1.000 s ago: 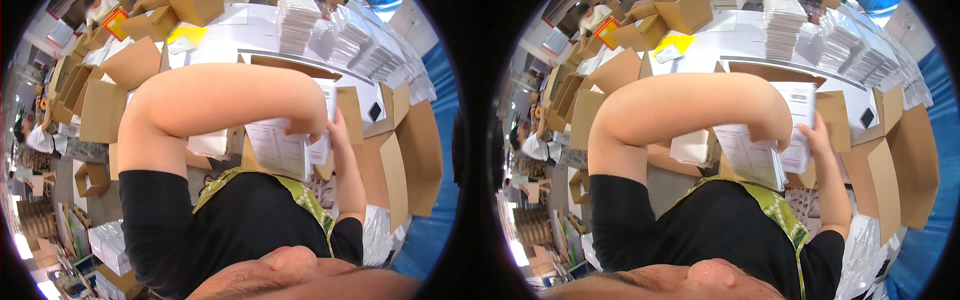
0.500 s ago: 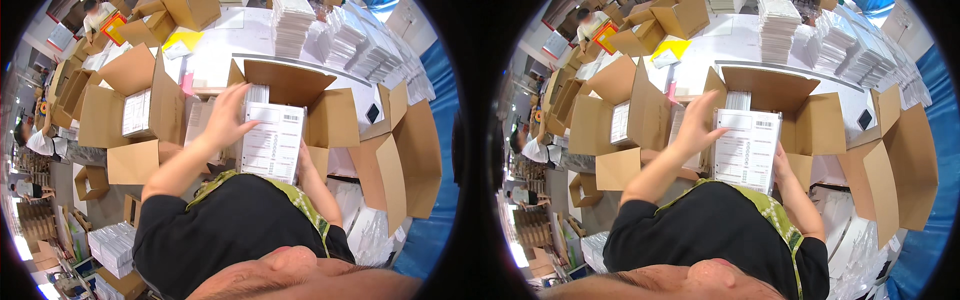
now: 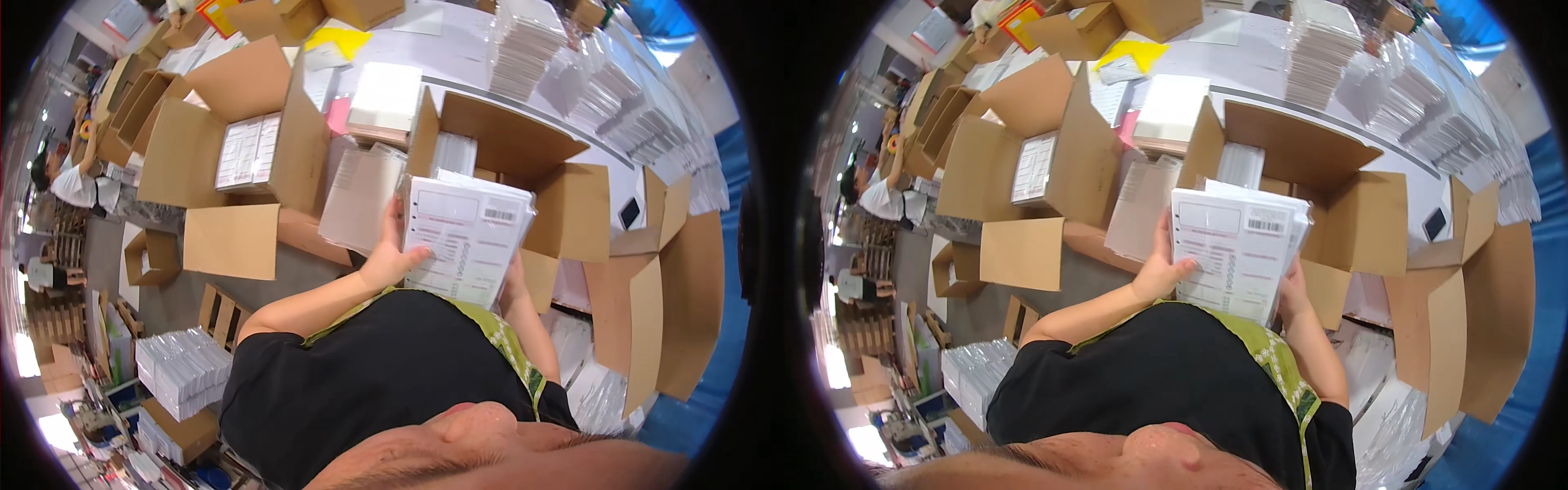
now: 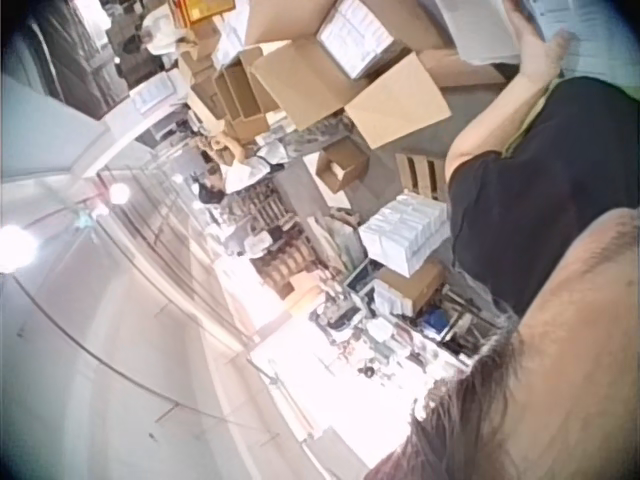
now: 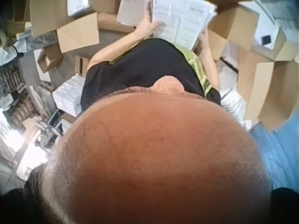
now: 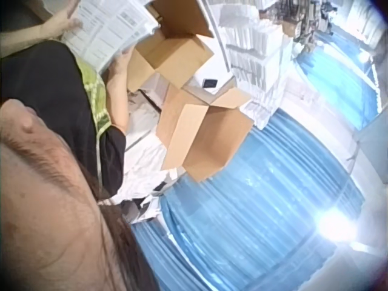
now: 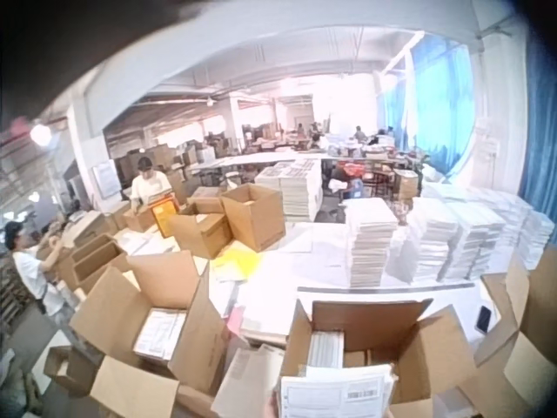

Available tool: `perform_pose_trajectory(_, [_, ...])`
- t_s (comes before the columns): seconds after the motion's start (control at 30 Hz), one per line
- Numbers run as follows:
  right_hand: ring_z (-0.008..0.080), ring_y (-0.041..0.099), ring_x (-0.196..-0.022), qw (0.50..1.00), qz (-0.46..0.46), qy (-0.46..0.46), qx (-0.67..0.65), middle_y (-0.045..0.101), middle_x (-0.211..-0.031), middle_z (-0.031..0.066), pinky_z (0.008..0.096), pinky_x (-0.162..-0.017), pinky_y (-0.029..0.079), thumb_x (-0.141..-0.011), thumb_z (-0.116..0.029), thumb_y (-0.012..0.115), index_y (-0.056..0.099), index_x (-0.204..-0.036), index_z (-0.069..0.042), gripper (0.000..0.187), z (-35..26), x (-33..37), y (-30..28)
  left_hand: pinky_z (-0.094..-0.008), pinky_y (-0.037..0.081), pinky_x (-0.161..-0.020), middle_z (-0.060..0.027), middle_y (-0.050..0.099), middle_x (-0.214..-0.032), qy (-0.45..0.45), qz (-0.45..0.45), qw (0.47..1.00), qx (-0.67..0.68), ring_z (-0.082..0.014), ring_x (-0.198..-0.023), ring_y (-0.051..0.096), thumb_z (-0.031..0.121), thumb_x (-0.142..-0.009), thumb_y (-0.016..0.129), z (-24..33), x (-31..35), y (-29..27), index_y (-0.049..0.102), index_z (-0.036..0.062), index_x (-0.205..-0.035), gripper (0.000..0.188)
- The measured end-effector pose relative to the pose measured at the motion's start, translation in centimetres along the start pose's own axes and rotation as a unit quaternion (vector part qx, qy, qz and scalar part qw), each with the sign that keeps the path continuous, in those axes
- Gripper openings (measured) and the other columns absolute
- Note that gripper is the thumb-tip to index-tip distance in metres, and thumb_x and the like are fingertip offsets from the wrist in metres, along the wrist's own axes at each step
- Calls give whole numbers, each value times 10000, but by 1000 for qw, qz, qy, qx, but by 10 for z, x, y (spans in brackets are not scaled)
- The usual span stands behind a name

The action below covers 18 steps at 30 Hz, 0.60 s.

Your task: The person repeatedly picks up stacks of shrink-wrapped paper or notepads from a table and places them into open cardboard boxes. The person arranges the items inside the boxes to fit them neatly. The task is performed by hand without tools.

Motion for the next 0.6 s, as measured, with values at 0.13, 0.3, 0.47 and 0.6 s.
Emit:
perform_pose_trajectory(0.13, [243, 588, -1109, 998, -49, 14, 41, 581, -1229, 128, 400, -900, 514, -802, -186, 702, 447, -1345, -25, 621, -13, 15, 12, -395, 213, -1134, -136, 238, -1504, -106, -159, 965, 181, -230, -1385, 230, 441, -872, 673, 2, 15, -17, 74, -7, -1497, 975])
perform_pose_trajectory(0.3, [236, 460, -1245, 966, -226, -32, 118, 476, -1340, 128, 425, -1026, 380, -758, -266, 771, 289, -1429, 19, 874, -24, 19, 52, -389, 244, -1122, -125, 317, -1469, -30, -110, 973, 202, -225, -1359, 293, 458, -870, 672, 24, 31, -28, 108, 6, -1496, 957])
perform_pose_trajectory(0.47, [257, 407, -1271, 937, -190, -112, 270, 410, -1373, 136, 423, -1058, 326, -779, -317, 757, 244, -1438, 24, 902, -42, 5, 110, -385, 277, -1106, -115, 347, -1449, 60, -65, 973, 214, -212, -1340, 323, 438, -888, 654, 80, 37, -64, 127, 16, -1495, 908])
perform_pose_trajectory(0.6, [251, 364, -1305, 950, -172, -149, 213, 361, -1411, 157, 419, -1072, 310, -848, -296, 681, 178, -1457, 23, 852, -56, -12, 219, -396, 341, -1076, -105, 386, -1422, 59, 5, 956, 287, -218, -1305, 382, 413, -897, 644, 151, 53, -103, 168, 42, -1486, 843])
Point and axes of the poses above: each hand's wrist, its own x-axis away from the middle knuckle, its own y-axis out of the palm, z = x × y, the point moved 1 cm from there along -x, towards the middle knuckle
